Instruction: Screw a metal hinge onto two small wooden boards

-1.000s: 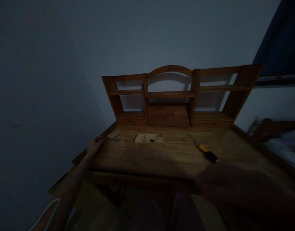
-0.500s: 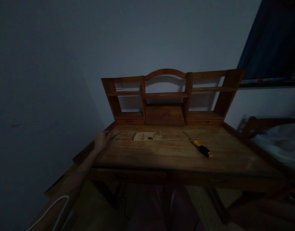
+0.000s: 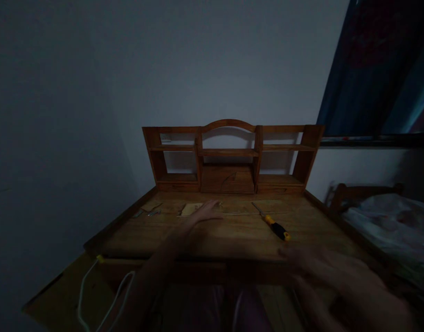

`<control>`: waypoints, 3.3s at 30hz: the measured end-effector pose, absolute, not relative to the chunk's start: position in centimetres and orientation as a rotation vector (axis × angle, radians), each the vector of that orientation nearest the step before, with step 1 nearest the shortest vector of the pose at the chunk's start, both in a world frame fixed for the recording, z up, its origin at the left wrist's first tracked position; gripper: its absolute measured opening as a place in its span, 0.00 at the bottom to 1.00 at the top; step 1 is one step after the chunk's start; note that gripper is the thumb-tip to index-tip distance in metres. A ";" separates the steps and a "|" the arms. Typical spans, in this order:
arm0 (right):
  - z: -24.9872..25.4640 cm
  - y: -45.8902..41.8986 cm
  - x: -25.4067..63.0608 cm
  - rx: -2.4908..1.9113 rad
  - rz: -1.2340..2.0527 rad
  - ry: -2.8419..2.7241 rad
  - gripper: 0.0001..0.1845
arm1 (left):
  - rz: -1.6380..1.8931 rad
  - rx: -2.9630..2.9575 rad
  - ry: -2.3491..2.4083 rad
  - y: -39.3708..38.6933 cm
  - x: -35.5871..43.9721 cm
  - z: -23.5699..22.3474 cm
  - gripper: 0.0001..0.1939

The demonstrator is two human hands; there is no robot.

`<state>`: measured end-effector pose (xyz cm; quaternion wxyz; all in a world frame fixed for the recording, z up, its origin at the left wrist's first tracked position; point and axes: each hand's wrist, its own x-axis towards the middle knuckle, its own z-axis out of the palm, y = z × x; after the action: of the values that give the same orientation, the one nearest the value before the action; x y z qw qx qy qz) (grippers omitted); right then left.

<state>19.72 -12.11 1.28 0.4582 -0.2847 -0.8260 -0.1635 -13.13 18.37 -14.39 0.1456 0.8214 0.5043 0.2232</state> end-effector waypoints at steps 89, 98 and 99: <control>-8.8 7.8 16.1 -0.992 1.086 -2.099 0.19 | 1.213 1.877 2.539 6.2 -40.9 -15.1 0.43; -9.0 6.4 16.1 -1.047 1.070 -2.002 0.14 | 1.107 1.993 2.478 11.3 -39.9 -15.5 0.43; -8.8 6.0 16.2 -1.071 1.058 -1.990 0.14 | 1.098 1.989 2.481 11.5 -40.0 -15.4 0.43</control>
<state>16.19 6.03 -8.80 0.3174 -0.4070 -0.7563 0.4020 -39.98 11.52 -15.39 -0.1110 0.5876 0.7329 0.3243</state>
